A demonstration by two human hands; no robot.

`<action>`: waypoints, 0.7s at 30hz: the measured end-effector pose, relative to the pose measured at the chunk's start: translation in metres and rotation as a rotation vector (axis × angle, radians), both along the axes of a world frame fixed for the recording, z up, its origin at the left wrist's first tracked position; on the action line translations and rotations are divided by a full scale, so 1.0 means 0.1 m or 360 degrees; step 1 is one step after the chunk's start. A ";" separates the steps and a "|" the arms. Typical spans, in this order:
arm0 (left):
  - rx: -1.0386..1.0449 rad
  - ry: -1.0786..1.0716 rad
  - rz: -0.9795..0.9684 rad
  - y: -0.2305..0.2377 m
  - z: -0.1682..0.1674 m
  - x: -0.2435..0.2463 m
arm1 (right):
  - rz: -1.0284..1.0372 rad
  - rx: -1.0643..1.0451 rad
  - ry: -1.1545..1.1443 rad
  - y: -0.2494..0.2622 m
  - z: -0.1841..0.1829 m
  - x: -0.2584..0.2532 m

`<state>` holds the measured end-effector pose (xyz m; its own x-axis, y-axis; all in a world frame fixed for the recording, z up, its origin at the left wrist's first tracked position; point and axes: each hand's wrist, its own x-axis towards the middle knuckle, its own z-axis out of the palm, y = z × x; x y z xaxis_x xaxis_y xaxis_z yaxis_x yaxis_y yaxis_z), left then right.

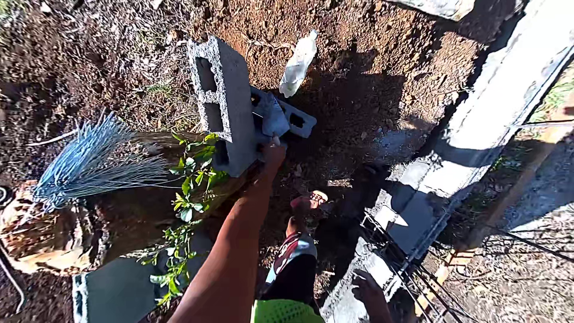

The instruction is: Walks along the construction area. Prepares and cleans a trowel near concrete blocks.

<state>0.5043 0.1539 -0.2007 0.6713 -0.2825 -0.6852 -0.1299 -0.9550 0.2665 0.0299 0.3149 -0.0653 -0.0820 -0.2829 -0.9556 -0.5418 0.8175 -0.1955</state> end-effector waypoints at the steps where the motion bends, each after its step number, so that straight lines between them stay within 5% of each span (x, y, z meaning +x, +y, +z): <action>1: -0.0068 0.0038 -0.0008 -0.03 0.15 -0.07 | 0.0069 -0.0088 -0.0027 -0.15 0.00 0.05; 7: -0.0441 0.0324 -0.0435 0.21 1.61 -0.88 | 0.0359 -0.0764 -0.0205 -1.57 0.67 0.86; 11: -0.0428 0.0408 -0.0829 0.46 2.58 -1.40 | 0.0392 -0.1393 -0.0274 -2.07 1.13 1.14; 15: -0.0338 0.0446 -0.1152 0.81 3.22 -1.77 | 0.0330 -0.1530 -0.0330 -2.03 1.63 1.11; 21: -0.0447 0.0505 -0.1440 1.58 3.70 -2.12 | 0.0080 -0.1714 -0.0026 -1.37 2.09 0.82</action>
